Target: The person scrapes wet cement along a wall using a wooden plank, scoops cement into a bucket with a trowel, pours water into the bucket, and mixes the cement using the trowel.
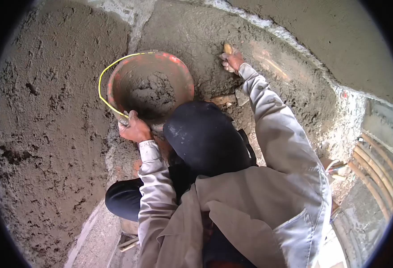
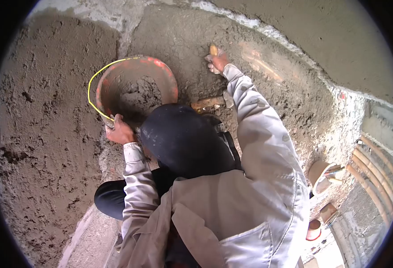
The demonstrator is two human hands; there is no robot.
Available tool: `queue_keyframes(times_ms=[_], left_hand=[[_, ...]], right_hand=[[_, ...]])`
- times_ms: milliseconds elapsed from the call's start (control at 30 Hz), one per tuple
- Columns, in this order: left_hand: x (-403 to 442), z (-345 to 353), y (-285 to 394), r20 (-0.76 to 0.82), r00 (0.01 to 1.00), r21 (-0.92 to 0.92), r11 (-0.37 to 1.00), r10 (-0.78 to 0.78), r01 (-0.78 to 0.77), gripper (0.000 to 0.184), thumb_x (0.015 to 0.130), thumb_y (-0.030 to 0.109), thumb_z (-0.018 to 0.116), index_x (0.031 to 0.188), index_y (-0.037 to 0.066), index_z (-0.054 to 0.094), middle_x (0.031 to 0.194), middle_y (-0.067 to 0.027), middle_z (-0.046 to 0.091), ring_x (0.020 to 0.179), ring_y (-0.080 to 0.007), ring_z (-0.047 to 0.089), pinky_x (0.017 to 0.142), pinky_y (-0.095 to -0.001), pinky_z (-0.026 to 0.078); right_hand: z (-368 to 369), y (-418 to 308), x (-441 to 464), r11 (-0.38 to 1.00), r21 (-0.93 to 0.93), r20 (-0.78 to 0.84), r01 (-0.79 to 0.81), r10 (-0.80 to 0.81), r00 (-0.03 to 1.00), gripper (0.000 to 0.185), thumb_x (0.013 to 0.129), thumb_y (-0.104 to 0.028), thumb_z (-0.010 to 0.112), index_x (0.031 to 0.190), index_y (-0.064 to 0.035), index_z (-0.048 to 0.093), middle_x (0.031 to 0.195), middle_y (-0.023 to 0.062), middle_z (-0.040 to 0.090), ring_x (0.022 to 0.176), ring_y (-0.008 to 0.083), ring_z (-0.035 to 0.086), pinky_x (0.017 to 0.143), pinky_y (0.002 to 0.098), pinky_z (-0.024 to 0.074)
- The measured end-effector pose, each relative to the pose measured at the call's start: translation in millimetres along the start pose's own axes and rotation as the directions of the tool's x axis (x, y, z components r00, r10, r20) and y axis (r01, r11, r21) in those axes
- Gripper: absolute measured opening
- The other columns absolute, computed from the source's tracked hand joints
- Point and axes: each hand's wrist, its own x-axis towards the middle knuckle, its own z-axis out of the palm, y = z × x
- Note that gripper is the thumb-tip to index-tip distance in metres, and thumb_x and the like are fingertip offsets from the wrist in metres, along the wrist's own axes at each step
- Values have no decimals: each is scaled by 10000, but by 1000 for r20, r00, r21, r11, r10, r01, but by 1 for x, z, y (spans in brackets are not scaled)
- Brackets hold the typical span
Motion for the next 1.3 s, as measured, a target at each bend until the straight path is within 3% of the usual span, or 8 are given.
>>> queue_keyframes(times_ms=[167, 267, 367, 467, 567, 667, 867, 1300], left_hand=[[-3, 0, -2, 2, 1000, -23, 999, 25, -25, 124, 693, -29, 649, 795, -65, 588, 678, -29, 583, 590, -121, 502, 556, -291, 424], [-12, 5, 18, 21, 999, -13, 999, -31, 31, 130, 686, -25, 652, 783, -62, 574, 682, -34, 586, 594, -125, 508, 558, -294, 431], [-13, 19, 17, 39, 999, -54, 998, 37, -35, 117, 687, 12, 670, 728, -32, 569, 653, -20, 577, 562, -100, 499, 528, -275, 420], [-19, 28, 33, 81, 992, -20, 995, 97, -95, 135, 689, 25, 682, 729, -35, 568, 647, -22, 578, 556, -98, 497, 529, -271, 423], [-20, 23, 34, 103, 988, -5, 994, 113, -113, 152, 692, -5, 670, 809, -67, 595, 679, -37, 594, 585, -108, 512, 556, -274, 445], [-11, 5, 3, -16, 1000, -104, 994, -16, 14, 150, 696, -20, 664, 822, -72, 602, 690, -37, 603, 593, -107, 523, 561, -264, 448], [-3, -17, -20, -80, 993, -21, 996, -92, 91, 141, 710, -60, 636, 849, -73, 617, 734, -47, 622, 619, -115, 553, 580, -255, 454], [-6, -27, -35, -56, 995, -79, 994, -82, 77, 136, 706, -38, 642, 836, -71, 617, 712, -44, 616, 619, -128, 547, 590, -276, 453]], right_hand=[[16, 1, -31, 996, -22, -2, 83, -83, 997, 380, 833, 32, 559, 1121, -141, 381, 655, 49, 473, 391, 136, 438, 328, 316, 362], [31, -5, -55, 926, -358, 69, 119, -100, 993, 418, 822, -31, 595, 1174, -113, 385, 698, 138, 551, 466, 257, 549, 412, 415, 448], [64, -3, -101, 233, -799, 324, 555, -611, 723, 508, 793, -116, 633, 1231, -71, 379, 783, 246, 601, 686, 410, 624, 610, 514, 500], [95, -10, -143, 201, -869, 391, 452, -282, 876, 569, 761, -178, 656, 1242, -36, 387, 877, 321, 590, 904, 502, 568, 790, 554, 459], [75, 36, -137, 301, -814, 276, 497, -552, 787, 512, 783, -137, 639, 1231, -52, 406, 807, 232, 611, 719, 405, 628, 637, 507, 505], [49, 12, -162, 903, -407, 72, -137, 181, 981, 384, 827, -93, 600, 1179, -72, 446, 750, 116, 583, 548, 242, 588, 462, 403, 483], [44, 50, -85, 921, 9, 244, -391, 377, 894, 145, 863, -46, 564, 979, -89, 487, 691, 28, 494, 469, 116, 464, 373, 284, 382], [119, 37, 54, 994, -95, -33, -46, 43, 999, 153, 786, -44, 619, 860, -25, 486, 609, 74, 518, 432, 182, 517, 347, 346, 426]])
